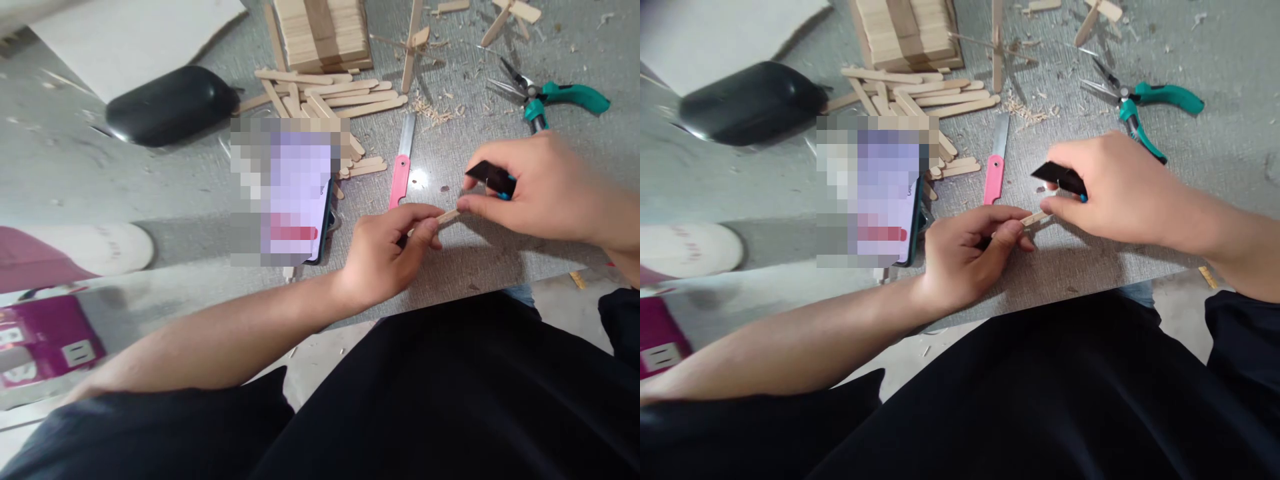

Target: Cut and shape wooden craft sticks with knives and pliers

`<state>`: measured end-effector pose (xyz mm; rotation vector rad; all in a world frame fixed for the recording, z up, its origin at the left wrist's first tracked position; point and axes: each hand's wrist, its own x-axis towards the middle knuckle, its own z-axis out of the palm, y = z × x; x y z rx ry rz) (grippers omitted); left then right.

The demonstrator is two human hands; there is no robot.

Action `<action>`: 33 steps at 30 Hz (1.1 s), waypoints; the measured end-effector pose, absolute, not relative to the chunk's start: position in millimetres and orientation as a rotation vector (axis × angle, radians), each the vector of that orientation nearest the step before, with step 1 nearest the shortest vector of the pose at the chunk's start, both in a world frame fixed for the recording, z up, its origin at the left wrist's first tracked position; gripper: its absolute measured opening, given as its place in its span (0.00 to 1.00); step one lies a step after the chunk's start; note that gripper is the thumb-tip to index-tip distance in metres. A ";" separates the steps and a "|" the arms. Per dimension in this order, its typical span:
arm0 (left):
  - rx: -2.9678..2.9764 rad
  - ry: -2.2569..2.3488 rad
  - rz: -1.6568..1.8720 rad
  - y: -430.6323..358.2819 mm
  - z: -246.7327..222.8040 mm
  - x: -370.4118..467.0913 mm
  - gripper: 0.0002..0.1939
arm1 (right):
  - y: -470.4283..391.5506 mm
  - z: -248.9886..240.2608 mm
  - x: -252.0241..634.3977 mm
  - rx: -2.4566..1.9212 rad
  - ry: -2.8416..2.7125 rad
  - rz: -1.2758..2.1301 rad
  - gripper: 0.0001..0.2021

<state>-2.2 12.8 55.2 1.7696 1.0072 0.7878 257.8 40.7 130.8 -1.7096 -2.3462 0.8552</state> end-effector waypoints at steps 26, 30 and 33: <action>1.403 0.846 0.785 11.5 44.8 0.2 0.24 | 19.4 121.5 240.7 -1.652 -2.710 0.364 0.26; 1.460 0.825 0.805 11.2 42.7 -0.1 0.24 | 18.6 119.1 240.2 -1.623 -2.779 0.264 0.26; 1.524 0.841 0.824 9.3 40.9 -0.1 0.23 | 17.8 118.6 239.1 -1.621 -2.779 0.257 0.26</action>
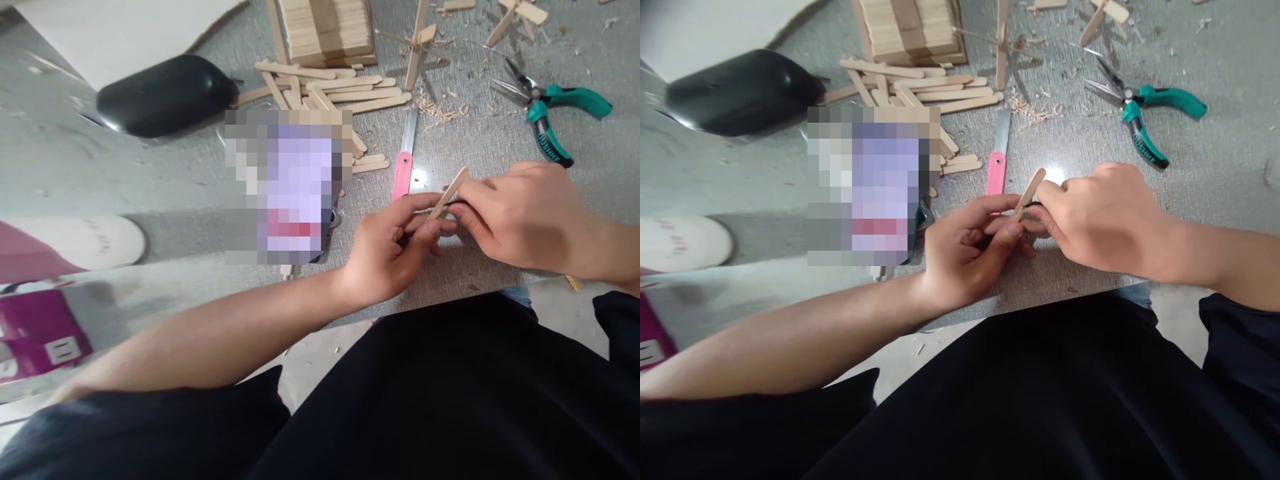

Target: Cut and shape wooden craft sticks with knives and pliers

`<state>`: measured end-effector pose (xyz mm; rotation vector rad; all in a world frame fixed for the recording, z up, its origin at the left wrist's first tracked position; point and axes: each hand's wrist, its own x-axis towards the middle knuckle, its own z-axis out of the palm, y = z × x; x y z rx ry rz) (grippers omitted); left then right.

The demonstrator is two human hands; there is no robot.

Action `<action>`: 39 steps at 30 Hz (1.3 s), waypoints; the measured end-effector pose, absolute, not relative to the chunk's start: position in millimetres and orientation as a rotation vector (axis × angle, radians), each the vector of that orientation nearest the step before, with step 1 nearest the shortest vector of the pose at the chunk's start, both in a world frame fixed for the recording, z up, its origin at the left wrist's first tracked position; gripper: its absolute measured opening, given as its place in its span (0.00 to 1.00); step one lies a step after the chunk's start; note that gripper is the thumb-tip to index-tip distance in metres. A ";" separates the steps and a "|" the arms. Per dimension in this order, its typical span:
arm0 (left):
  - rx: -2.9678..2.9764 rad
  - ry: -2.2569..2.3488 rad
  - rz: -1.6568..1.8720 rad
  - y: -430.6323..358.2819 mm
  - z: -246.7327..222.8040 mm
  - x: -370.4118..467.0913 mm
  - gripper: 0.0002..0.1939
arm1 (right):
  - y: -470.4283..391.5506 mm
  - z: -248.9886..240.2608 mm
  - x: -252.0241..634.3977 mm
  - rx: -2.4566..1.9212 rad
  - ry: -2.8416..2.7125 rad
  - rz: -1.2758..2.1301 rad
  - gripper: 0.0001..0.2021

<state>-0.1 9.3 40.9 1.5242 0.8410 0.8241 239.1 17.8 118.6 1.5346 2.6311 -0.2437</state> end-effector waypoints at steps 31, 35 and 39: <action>1.510 0.900 0.795 3.9 39.9 -2.7 0.27 | 26.4 116.0 240.4 1.454 2.715 -0.317 0.32; 1.464 0.876 0.794 3.1 37.5 -2.9 0.27 | 28.9 121.8 239.5 1.572 2.633 -0.352 0.31; 1.433 0.881 0.801 1.6 35.0 -3.2 0.27 | 32.7 127.8 238.7 1.706 2.502 -0.540 0.26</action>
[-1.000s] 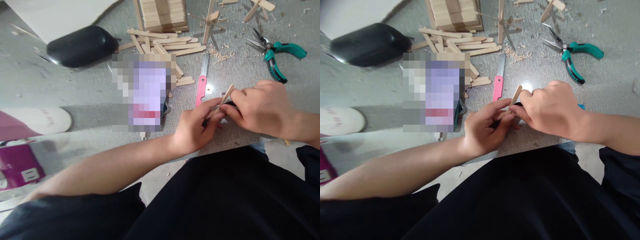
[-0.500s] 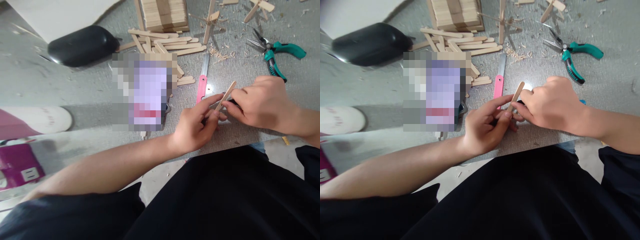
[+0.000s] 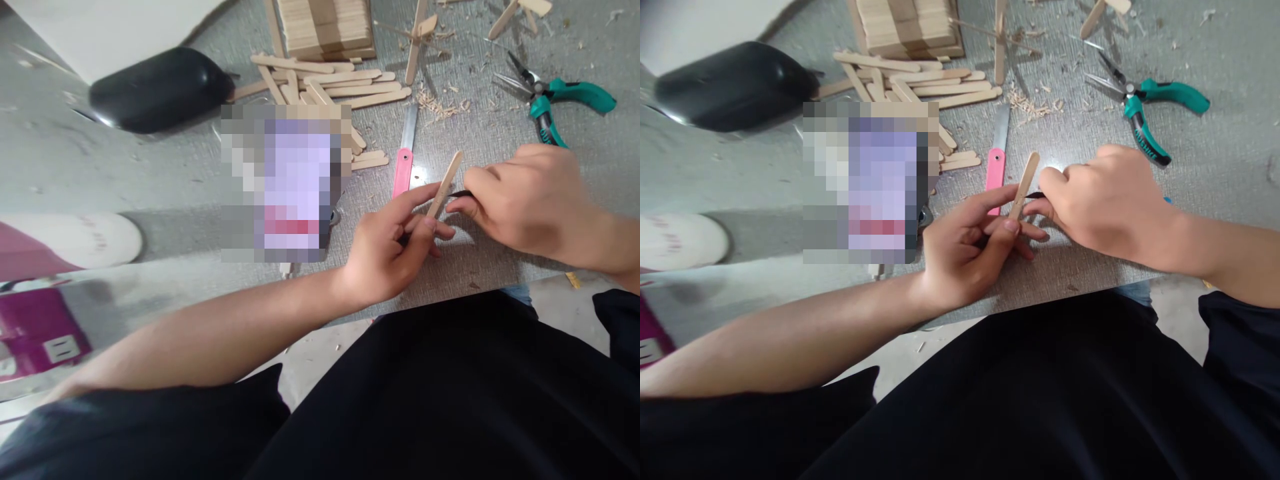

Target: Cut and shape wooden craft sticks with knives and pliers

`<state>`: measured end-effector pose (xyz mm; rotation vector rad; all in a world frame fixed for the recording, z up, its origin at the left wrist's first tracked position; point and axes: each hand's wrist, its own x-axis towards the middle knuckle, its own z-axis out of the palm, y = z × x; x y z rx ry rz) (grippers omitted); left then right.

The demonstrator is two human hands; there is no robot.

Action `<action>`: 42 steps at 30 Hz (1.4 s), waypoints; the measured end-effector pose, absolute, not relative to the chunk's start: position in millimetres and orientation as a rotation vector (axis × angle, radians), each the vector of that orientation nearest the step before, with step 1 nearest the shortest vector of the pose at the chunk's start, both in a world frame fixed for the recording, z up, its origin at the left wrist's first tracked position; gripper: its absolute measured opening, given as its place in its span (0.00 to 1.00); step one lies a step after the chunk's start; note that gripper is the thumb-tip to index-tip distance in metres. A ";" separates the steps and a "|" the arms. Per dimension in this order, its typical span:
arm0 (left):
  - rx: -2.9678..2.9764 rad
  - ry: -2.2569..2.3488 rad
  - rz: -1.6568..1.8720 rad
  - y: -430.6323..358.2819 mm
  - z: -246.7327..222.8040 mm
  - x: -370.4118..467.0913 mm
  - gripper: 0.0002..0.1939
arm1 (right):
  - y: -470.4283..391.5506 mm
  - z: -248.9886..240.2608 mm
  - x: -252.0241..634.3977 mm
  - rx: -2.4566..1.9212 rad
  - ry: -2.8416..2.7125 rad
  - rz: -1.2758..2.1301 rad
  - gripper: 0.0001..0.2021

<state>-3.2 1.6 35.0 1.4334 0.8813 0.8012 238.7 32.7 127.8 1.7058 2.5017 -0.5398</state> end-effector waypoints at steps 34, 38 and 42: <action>1.616 0.780 0.799 0.5 42.7 -9.5 0.25 | 34.8 109.3 263.1 1.715 2.852 -0.240 0.30; 1.753 0.742 0.820 2.5 50.2 -7.8 0.10 | 43.0 116.8 271.6 2.010 2.912 -0.710 0.08; 2.060 0.655 0.801 6.4 50.2 -6.0 0.08 | 49.5 114.7 277.2 2.246 2.818 -1.148 0.08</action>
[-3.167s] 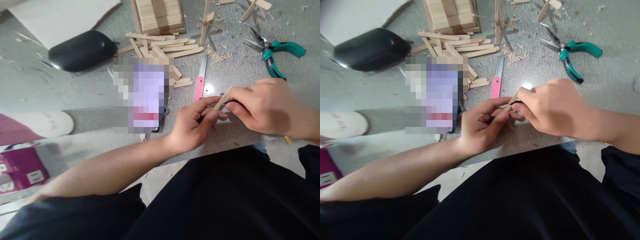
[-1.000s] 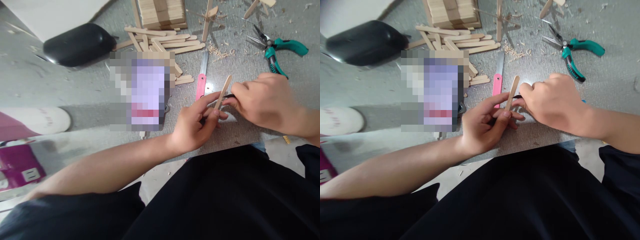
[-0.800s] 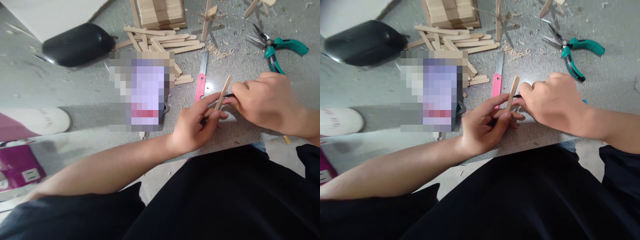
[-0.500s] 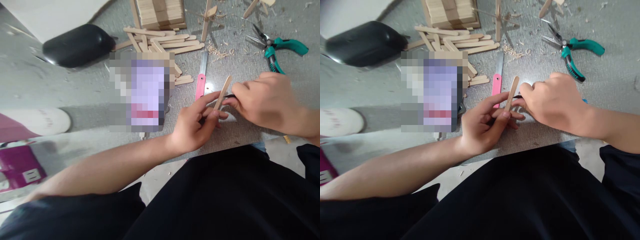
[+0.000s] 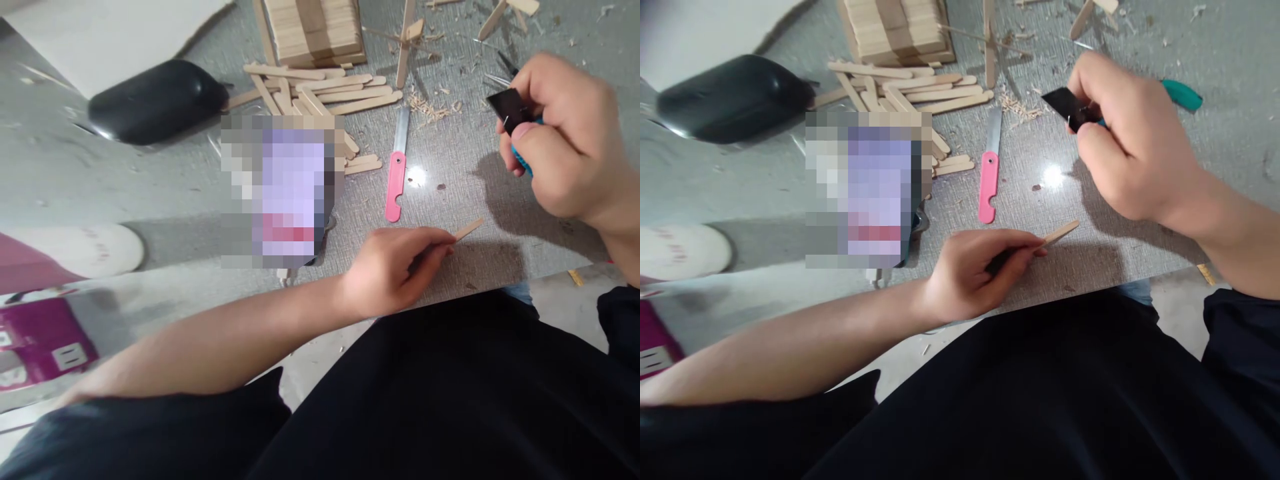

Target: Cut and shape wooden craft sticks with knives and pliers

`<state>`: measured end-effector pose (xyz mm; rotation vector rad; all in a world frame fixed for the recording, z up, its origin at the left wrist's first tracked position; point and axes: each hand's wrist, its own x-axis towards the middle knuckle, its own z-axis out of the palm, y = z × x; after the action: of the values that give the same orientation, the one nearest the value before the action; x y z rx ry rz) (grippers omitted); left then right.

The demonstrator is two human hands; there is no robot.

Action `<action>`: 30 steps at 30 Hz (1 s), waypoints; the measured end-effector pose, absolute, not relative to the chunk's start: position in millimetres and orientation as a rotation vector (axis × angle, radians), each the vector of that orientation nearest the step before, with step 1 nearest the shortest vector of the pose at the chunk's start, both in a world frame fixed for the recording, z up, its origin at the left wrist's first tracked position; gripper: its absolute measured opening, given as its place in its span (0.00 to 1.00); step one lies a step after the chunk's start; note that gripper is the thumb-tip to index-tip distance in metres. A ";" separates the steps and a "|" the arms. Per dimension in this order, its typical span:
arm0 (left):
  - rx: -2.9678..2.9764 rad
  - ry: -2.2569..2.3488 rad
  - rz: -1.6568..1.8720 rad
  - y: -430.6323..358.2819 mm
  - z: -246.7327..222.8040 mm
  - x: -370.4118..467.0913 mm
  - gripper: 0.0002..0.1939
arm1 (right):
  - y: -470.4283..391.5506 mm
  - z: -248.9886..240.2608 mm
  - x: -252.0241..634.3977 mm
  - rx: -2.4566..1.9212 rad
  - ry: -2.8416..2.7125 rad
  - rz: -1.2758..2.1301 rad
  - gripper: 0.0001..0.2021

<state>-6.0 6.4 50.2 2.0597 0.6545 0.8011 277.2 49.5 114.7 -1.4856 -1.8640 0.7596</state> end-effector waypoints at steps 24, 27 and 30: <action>2.958 0.990 0.630 14.5 46.3 -10.5 0.11 | 55.4 108.5 278.4 -1.413 -2.001 0.742 0.09; 2.920 0.958 0.645 14.7 46.2 -9.8 0.15 | 55.8 109.4 278.3 -1.415 -2.000 0.735 0.08; 2.858 0.848 0.739 14.7 44.4 -9.9 0.14 | 57.6 110.7 277.0 -1.411 -1.980 0.735 0.07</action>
<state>-9.9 14.7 44.4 2.8581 0.8483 0.7385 277.0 57.6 110.7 -1.4110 -1.9795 0.7354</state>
